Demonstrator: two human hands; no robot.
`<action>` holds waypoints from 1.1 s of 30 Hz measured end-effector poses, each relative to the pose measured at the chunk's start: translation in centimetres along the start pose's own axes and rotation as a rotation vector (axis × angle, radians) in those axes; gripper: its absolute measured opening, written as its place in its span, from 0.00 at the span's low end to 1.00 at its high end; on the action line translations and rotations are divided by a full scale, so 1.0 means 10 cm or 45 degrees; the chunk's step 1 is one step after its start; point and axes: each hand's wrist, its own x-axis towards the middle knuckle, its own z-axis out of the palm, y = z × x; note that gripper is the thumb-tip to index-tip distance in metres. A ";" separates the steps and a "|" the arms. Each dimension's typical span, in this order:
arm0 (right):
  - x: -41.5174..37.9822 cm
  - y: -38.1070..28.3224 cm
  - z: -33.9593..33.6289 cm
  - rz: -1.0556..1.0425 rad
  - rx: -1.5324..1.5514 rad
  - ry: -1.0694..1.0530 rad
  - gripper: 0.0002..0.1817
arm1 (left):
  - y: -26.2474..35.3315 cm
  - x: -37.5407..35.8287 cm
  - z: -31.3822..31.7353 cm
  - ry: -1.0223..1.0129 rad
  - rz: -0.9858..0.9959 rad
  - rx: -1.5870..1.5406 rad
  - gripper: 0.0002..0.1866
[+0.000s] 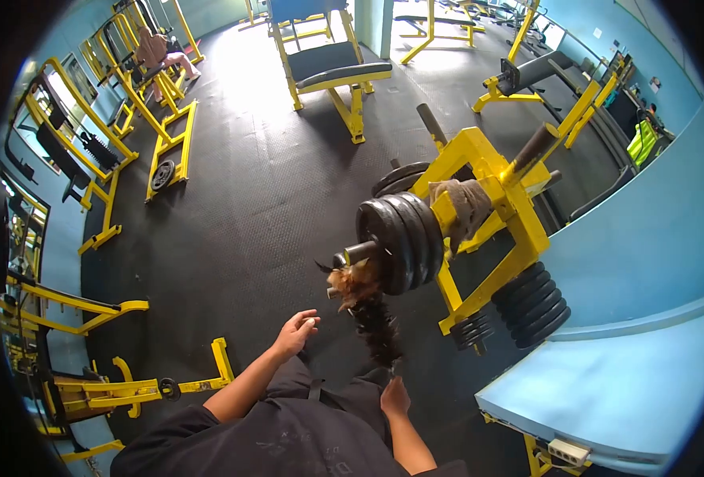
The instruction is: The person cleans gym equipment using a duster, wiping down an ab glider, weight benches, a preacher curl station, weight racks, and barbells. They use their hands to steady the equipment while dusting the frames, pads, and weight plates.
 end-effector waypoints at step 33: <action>0.64 -1.50 0.12 -0.001 -0.792 -0.067 0.34 | -1.62 0.91 -2.49 0.140 -0.316 -0.081 0.24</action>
